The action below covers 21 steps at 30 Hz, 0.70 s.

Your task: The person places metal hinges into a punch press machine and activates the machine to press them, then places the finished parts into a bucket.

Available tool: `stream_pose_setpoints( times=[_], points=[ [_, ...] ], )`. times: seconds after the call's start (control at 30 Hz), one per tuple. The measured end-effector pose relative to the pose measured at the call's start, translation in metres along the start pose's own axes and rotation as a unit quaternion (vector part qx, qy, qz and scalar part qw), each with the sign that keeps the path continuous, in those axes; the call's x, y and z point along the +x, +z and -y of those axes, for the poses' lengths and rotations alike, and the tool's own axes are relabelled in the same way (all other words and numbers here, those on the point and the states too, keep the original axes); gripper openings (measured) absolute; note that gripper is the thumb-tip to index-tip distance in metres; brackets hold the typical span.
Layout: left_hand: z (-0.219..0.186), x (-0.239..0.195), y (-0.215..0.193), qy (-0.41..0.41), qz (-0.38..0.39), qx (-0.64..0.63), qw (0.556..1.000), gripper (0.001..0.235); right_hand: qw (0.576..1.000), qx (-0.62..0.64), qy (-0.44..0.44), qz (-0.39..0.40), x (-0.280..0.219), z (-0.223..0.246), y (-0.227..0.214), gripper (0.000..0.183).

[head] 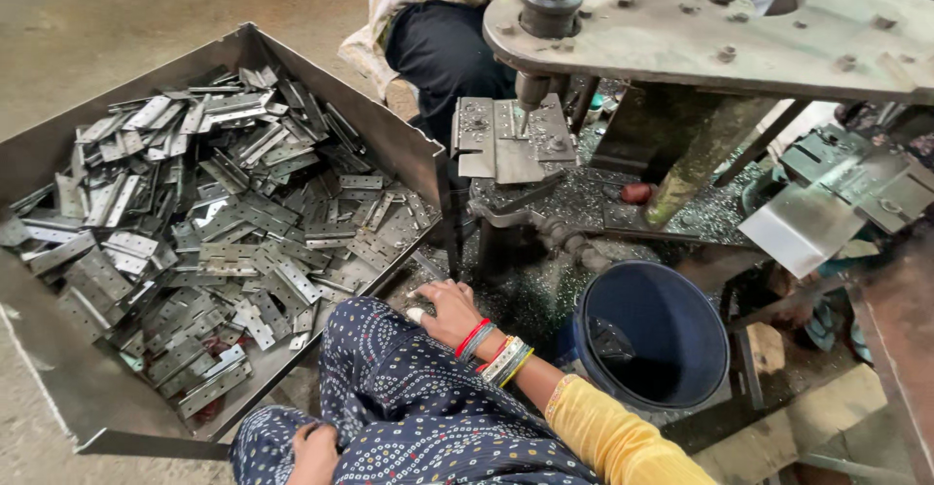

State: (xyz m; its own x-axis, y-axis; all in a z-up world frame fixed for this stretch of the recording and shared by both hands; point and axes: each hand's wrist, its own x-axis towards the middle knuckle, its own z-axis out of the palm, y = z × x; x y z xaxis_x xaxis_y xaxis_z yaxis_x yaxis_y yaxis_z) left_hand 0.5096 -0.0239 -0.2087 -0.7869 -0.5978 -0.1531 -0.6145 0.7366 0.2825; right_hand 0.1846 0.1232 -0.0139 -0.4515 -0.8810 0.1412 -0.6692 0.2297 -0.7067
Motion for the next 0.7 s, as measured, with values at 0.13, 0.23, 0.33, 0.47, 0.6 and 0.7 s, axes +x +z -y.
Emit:
stream_pose_setpoints(
  times=[0.13,0.23,0.33,0.47,0.6,0.7],
  points=[
    [0.003,-0.008,0.018,0.092,0.001,-0.038,0.995,0.015,1.0,0.001,0.002,0.029,-0.002,0.014,0.003,0.042],
    [0.0,-0.006,0.035,0.052,-0.057,-0.17,0.982,0.017,0.999,-0.005,0.0,0.035,-0.002,0.02,0.003,0.044],
    [0.007,-0.01,0.035,0.084,0.0,-0.099,0.992,0.018,0.999,-0.002,-0.014,0.037,-0.004,0.025,0.002,0.045],
    [0.008,-0.006,0.024,0.125,0.004,-0.068,0.99,0.024,0.999,-0.016,-0.014,0.041,0.006,0.031,-0.005,0.045],
    [-0.002,0.008,0.011,0.15,0.003,-0.053,0.987,0.011,0.999,-0.028,-0.032,0.02,0.026,0.027,-0.007,0.042],
    [-0.019,0.016,0.016,0.224,-0.055,-0.012,0.973,0.009,0.998,0.007,-0.056,0.021,0.047,0.014,-0.005,0.038]
  ],
)
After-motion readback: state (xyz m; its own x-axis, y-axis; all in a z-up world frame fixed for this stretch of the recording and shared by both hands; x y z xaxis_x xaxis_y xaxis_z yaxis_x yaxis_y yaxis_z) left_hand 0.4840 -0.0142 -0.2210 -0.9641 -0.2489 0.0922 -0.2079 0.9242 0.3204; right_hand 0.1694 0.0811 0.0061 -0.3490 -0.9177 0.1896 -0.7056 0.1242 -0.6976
